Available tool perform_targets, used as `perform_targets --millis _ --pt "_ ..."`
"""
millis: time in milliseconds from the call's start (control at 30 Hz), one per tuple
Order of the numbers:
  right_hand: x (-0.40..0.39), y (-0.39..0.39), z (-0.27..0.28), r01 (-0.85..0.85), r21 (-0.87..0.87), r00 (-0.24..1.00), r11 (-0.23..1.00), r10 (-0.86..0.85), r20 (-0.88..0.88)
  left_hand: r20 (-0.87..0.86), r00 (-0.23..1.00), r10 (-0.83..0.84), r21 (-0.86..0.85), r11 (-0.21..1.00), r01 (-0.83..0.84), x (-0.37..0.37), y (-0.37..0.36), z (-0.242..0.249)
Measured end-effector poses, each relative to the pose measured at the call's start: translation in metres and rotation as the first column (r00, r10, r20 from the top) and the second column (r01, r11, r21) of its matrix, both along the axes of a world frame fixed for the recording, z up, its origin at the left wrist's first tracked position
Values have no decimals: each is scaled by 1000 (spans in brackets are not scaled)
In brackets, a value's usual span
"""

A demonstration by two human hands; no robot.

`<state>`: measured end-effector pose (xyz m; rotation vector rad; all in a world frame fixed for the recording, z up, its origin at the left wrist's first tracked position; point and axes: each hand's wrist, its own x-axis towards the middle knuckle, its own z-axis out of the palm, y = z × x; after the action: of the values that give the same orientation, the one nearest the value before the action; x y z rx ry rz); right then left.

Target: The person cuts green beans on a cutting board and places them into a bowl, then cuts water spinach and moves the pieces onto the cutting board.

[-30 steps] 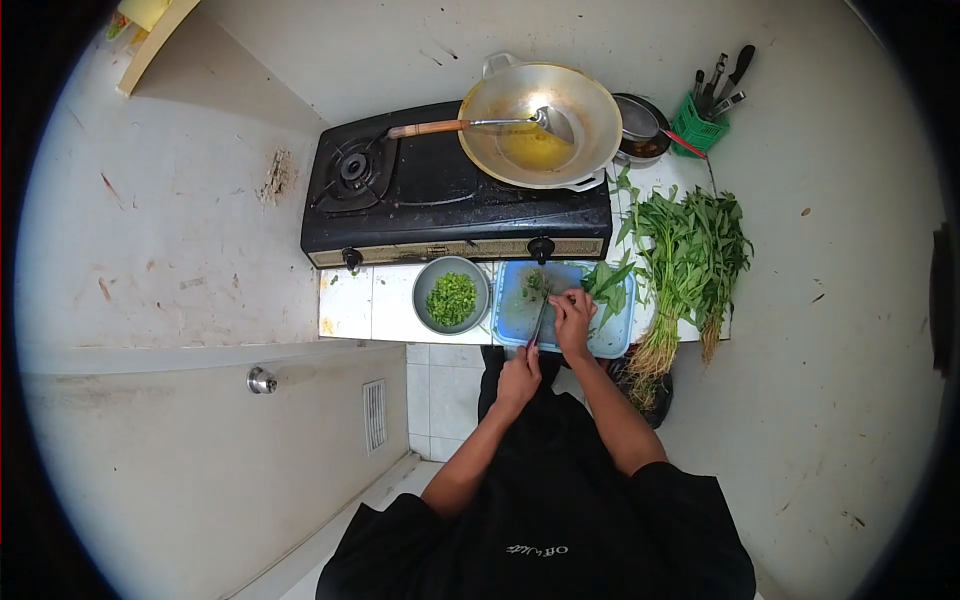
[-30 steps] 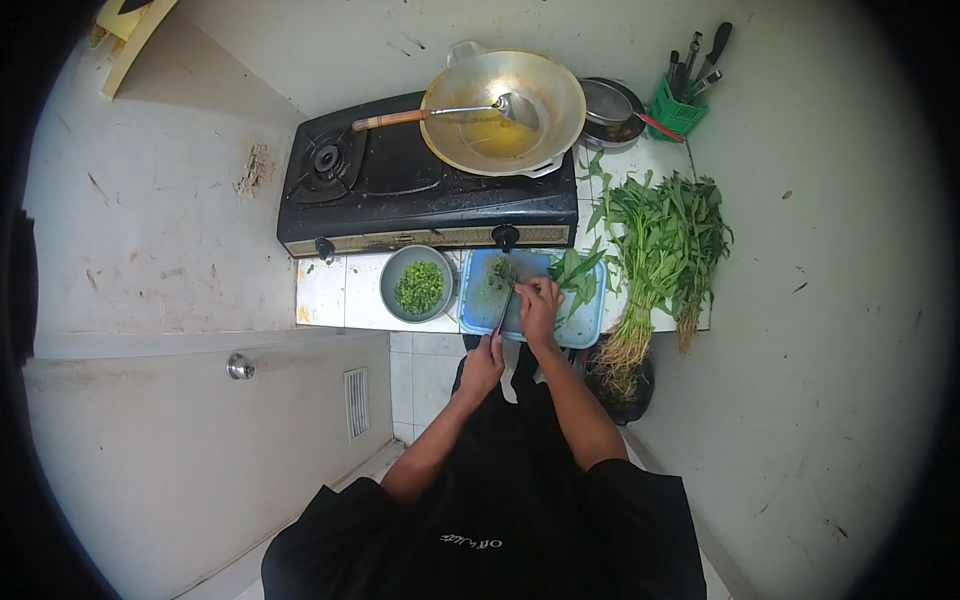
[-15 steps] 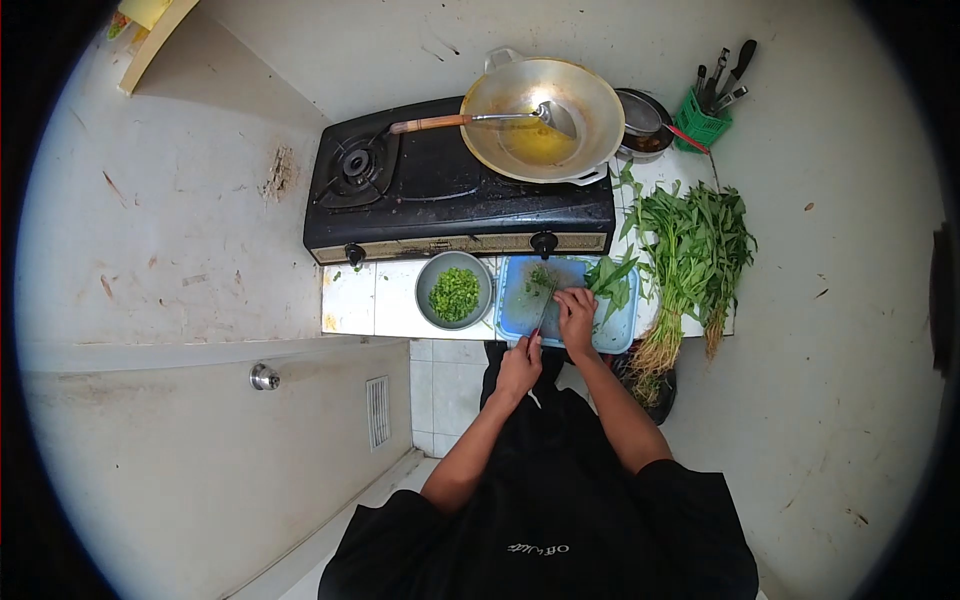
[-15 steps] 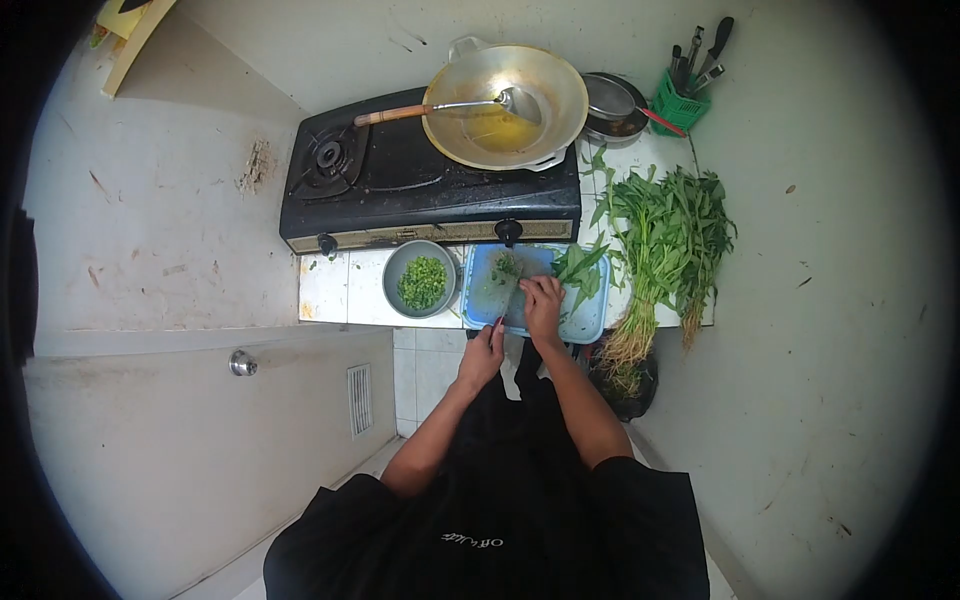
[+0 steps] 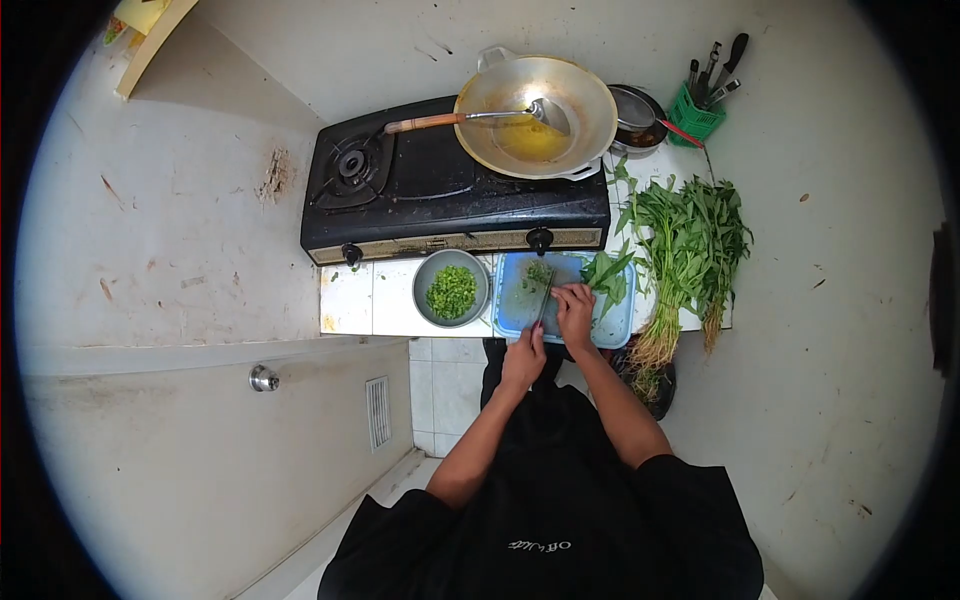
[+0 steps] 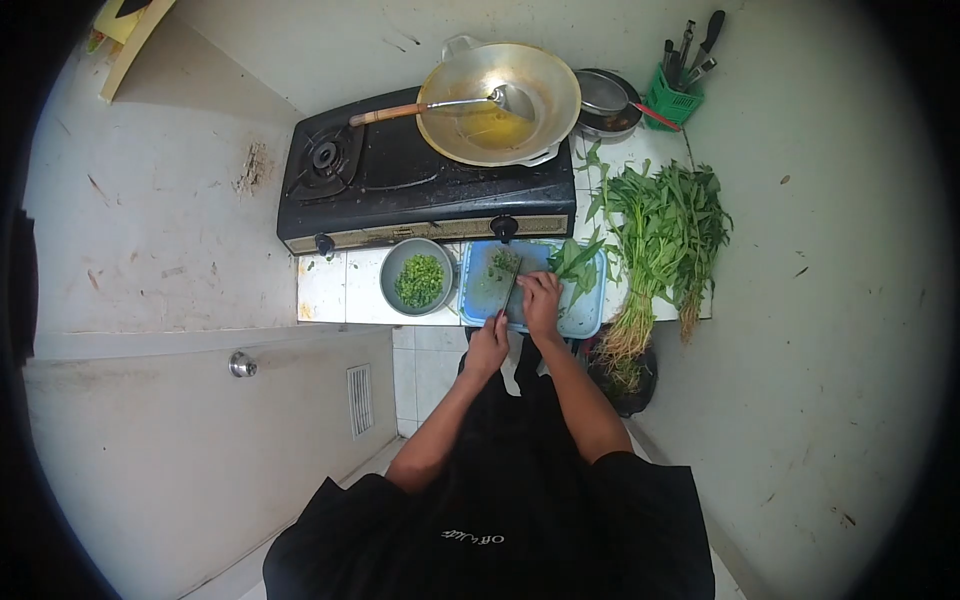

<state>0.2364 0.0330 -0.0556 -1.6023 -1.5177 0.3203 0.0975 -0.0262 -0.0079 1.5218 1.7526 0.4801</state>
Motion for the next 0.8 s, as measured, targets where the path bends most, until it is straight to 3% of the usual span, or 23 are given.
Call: perform_targets --millis 100,800 --pt "2 2 4 -12 3 1000 1000 12 -11 -57 998 -7 -116 993 1 -12 -29 6" --pt "6 -2 5 -36 -4 999 999 37 20 8 999 -54 -9 999 54 -1 7 4"
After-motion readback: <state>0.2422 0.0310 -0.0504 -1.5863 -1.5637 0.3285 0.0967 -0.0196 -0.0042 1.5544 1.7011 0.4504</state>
